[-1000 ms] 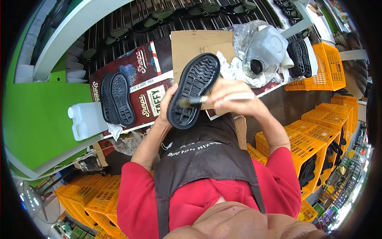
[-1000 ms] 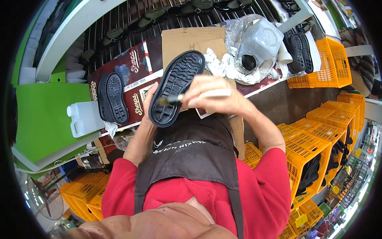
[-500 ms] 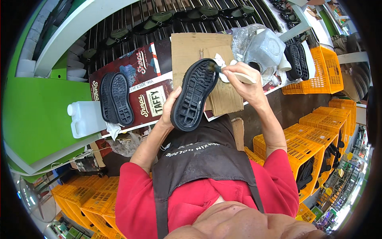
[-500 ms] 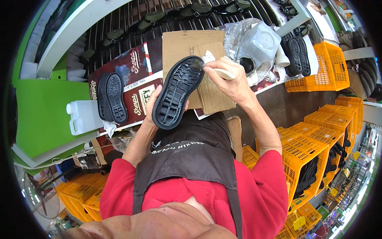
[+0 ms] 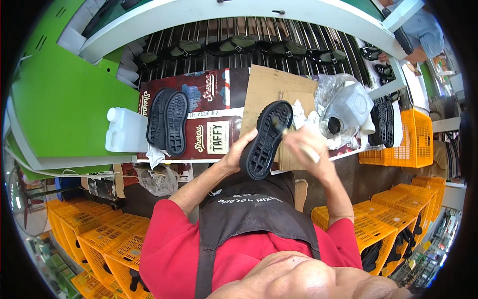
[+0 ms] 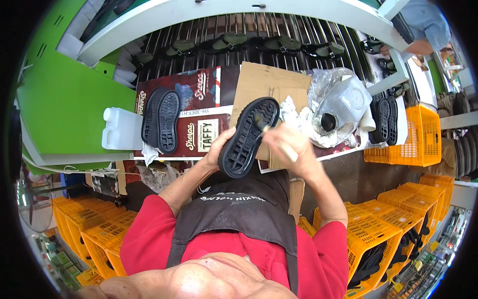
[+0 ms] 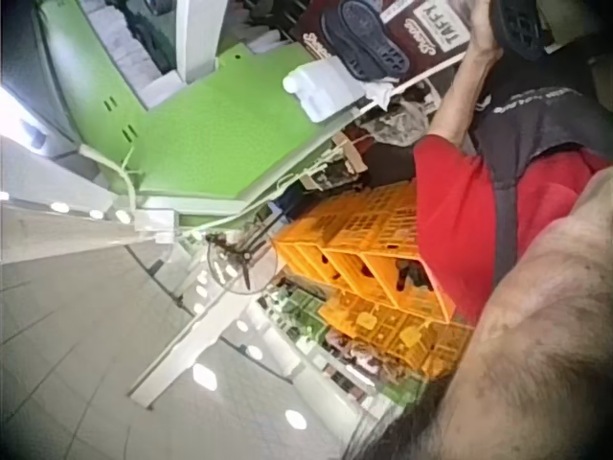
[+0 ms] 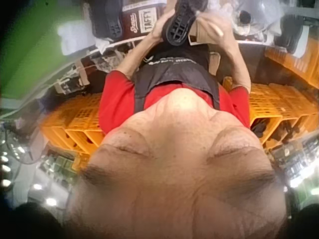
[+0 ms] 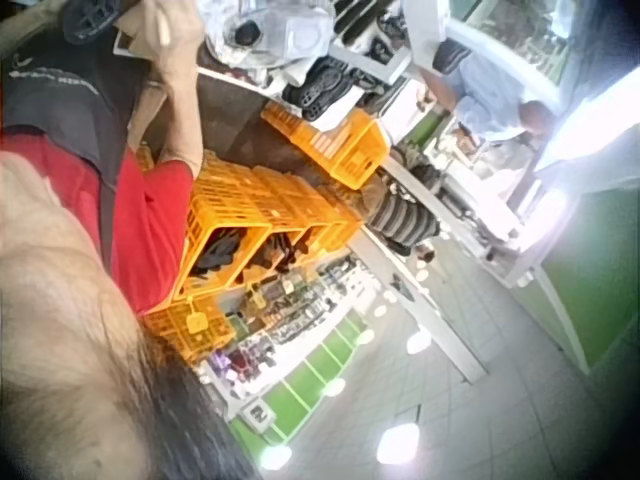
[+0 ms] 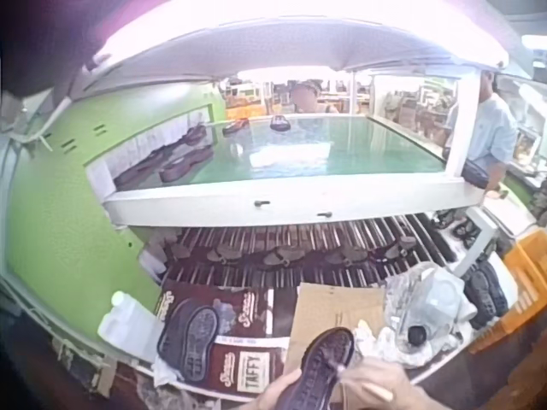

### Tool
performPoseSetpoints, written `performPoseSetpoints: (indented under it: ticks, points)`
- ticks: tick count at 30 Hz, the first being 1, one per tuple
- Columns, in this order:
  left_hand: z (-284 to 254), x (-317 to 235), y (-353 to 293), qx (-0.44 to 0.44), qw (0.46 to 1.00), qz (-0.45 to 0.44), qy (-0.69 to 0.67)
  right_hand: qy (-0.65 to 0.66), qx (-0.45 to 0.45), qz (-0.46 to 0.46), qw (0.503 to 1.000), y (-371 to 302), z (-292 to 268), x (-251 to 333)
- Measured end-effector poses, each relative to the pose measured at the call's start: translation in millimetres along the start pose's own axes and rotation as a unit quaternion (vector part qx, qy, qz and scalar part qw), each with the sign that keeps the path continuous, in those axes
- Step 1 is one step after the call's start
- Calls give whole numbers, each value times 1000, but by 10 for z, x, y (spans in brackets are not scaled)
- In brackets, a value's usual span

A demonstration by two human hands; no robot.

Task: The person applies adhesive to shoe soles using a brush, dipping the brush into a container and coating each sole before placing them on the upper conveyor.

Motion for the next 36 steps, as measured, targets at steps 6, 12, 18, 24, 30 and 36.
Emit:
performPoseSetpoints:
  ticks: [6,12,18,24,30,36]
  points:
    - [-351,25,-46,-14,998,48,-41,285,-76,124,947,-151,-224,-8]
    - [482,-1245,-134,12,976,201,85,420,-342,212,814,-608,-556,-433]
    - [247,-3999,541,-111,912,326,225,385,-268,226,854,-449,-289,-459]
    - [92,-3402,-400,-298,690,499,432,285,-291,257,876,-718,-295,-557]
    - [-809,-1639,-950,-468,374,203,775,231,-291,372,851,-1091,-281,-775]
    - [-1284,-895,-1515,-595,218,31,773,195,-215,283,914,-882,-349,-599]
Point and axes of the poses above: each hand's wrist, its own y-axis towards the middle knuckle, its own z-axis out of the palm, x = y × z, the point moved 6 cm from there along y, towards the middle knuckle, and after that the axes turned 4 degrees about -z, right-handed, at the moved point
